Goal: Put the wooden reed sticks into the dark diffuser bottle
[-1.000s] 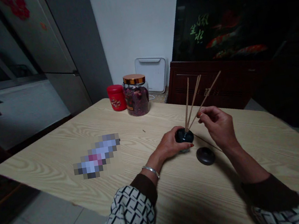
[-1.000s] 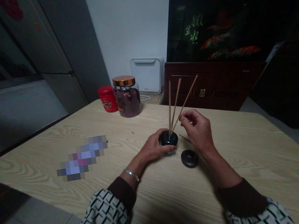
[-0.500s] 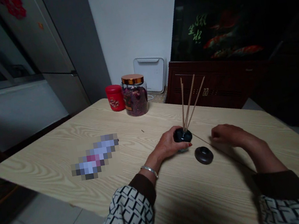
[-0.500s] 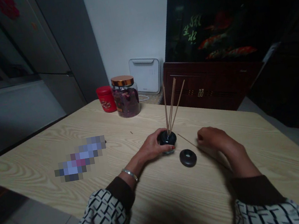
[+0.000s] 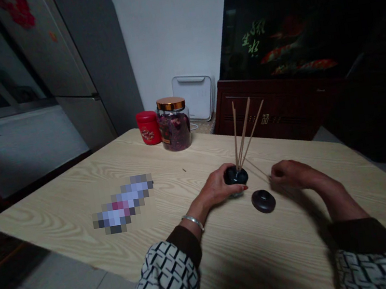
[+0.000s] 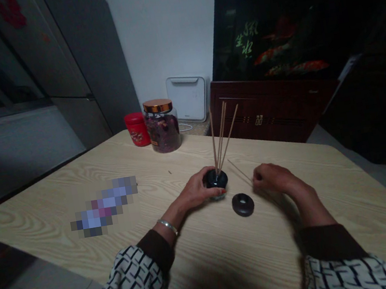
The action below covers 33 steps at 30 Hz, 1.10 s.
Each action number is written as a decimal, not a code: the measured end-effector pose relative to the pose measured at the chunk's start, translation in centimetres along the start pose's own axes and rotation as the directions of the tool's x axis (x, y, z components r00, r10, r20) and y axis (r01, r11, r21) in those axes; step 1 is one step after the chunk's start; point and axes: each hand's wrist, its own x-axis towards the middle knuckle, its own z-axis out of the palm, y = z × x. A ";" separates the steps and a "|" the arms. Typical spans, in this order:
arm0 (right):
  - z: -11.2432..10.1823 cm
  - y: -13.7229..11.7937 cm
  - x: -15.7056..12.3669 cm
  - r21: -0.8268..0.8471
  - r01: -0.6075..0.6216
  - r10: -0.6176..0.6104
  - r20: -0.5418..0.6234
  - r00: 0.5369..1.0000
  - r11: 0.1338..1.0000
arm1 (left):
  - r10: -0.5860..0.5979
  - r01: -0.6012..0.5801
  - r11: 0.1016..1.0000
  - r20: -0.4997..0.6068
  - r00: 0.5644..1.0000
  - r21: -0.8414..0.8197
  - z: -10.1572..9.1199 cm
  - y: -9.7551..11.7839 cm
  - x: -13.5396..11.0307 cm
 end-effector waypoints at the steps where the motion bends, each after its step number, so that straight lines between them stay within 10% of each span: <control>1: -0.7 0.0 -0.2 0.112 0.040 -0.028 -0.105 0.994 0.993 | -0.001 0.001 1.000 0.000 1.000 0.002 0.0 0.0 0.0; 3: -2.2 -0.4 -0.7 0.372 0.157 -0.009 -0.370 0.929 0.915 | -0.003 0.003 1.000 0.000 1.000 0.011 0.0 0.0 0.0; 6: -4.0 -1.9 -1.5 0.681 0.384 0.280 -0.653 0.704 0.623 | -0.003 0.003 1.000 -0.003 1.000 0.024 -0.1 -0.1 0.0; 9: -4.6 -4.0 -2.0 0.739 0.574 0.482 -0.669 0.565 0.353 | -0.005 0.005 0.999 -0.002 1.000 0.036 -0.1 0.1 0.0; 12: -4.2 -5.9 -2.0 0.710 0.645 0.500 -0.683 0.532 0.283 | -0.004 0.004 0.999 -0.001 1.000 0.041 -0.2 0.3 -0.1; 21: -2.4 -8.1 -1.8 0.648 0.598 0.360 -0.760 0.541 0.471 | -0.011 0.011 0.998 -0.006 1.000 0.060 -0.2 0.2 -0.1; 33: -0.2 -8.9 -0.9 0.632 0.510 0.121 -0.689 0.715 0.584 | 0.009 -0.008 0.999 -0.006 1.000 0.051 -0.1 0.5 -0.1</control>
